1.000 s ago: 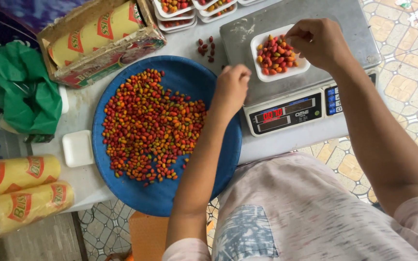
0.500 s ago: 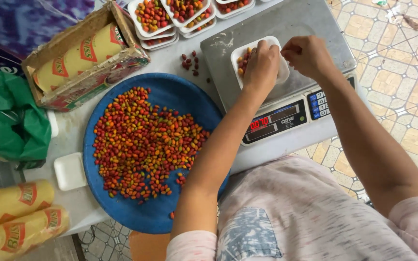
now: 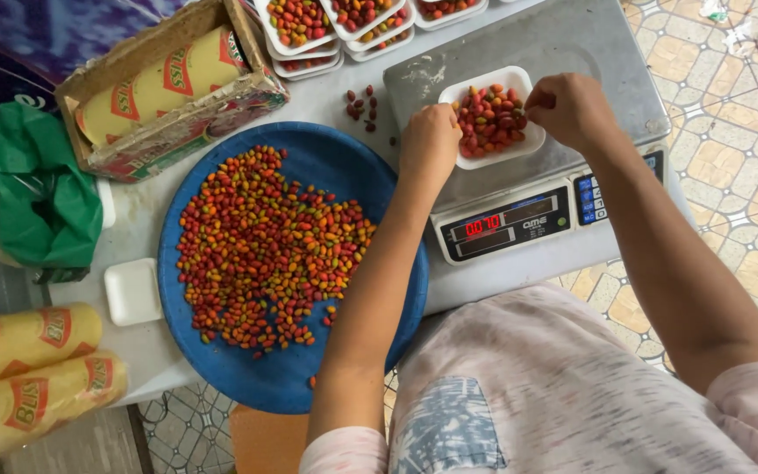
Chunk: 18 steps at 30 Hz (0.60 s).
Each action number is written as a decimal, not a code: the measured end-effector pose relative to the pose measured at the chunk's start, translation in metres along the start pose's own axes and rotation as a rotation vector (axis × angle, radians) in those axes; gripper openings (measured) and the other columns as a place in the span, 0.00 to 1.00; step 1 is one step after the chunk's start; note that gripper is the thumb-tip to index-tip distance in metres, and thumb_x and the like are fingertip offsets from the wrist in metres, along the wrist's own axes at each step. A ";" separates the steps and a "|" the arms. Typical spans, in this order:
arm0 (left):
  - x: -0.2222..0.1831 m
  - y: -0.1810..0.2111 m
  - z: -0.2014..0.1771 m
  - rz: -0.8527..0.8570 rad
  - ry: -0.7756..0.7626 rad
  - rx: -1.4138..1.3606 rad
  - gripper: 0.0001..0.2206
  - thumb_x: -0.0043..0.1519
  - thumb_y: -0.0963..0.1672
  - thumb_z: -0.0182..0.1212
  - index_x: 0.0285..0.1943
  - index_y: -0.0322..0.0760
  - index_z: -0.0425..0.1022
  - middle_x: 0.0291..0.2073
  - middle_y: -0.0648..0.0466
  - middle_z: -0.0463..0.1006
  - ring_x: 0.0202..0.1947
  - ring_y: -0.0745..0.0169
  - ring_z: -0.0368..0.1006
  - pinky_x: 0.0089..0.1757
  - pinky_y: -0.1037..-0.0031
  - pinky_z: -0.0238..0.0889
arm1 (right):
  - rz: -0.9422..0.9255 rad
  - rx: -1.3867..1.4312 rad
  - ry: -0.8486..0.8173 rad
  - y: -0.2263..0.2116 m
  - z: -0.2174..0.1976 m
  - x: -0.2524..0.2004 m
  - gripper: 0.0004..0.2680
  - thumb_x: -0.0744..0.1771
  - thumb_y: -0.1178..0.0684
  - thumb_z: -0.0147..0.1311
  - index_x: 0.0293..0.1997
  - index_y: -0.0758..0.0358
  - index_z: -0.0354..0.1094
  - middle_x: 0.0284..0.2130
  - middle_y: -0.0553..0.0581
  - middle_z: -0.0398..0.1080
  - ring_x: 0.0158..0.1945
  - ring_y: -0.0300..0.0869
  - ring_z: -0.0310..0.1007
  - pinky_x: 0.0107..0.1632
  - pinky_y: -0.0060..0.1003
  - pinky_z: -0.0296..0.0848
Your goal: The person scoops small red and yellow fruits from a blue tray into white containers placed on a digital scale. They adjust the amount by hand to reach a target weight, then move the filled container aside and repeat the process with a new container.
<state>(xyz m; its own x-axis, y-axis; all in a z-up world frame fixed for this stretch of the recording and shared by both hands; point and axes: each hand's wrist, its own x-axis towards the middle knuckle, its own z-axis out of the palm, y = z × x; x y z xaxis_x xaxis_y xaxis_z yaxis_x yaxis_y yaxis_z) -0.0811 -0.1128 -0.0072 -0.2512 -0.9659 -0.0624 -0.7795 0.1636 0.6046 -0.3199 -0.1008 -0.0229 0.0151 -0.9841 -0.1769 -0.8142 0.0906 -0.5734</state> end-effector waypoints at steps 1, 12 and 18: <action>-0.002 -0.002 0.001 -0.012 -0.016 -0.012 0.08 0.59 0.38 0.64 0.28 0.36 0.71 0.30 0.48 0.76 0.32 0.48 0.74 0.33 0.60 0.66 | -0.032 -0.037 -0.001 0.002 0.003 0.001 0.02 0.68 0.59 0.61 0.41 0.64 0.79 0.33 0.58 0.78 0.35 0.48 0.75 0.35 0.41 0.72; -0.025 -0.030 -0.003 0.079 0.141 -0.230 0.07 0.56 0.40 0.67 0.41 0.43 0.80 0.33 0.52 0.76 0.32 0.57 0.78 0.40 0.66 0.71 | -0.034 0.059 0.103 -0.012 -0.015 -0.019 0.04 0.70 0.57 0.64 0.44 0.66 0.77 0.35 0.60 0.76 0.34 0.46 0.72 0.34 0.39 0.71; -0.081 -0.066 -0.059 0.064 0.305 -0.329 0.07 0.56 0.42 0.69 0.42 0.40 0.81 0.30 0.55 0.80 0.29 0.65 0.75 0.38 0.72 0.72 | -0.098 0.195 0.217 -0.049 -0.032 -0.051 0.01 0.72 0.61 0.61 0.42 0.65 0.75 0.26 0.52 0.68 0.28 0.36 0.59 0.31 0.34 0.60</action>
<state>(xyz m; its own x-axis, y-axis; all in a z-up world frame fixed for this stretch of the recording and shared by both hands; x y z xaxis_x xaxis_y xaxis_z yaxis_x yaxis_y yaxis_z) 0.0244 -0.0572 0.0046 -0.0735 -0.9789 0.1905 -0.5320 0.2001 0.8228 -0.2993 -0.0594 0.0397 -0.0528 -0.9974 0.0498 -0.6883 0.0002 -0.7254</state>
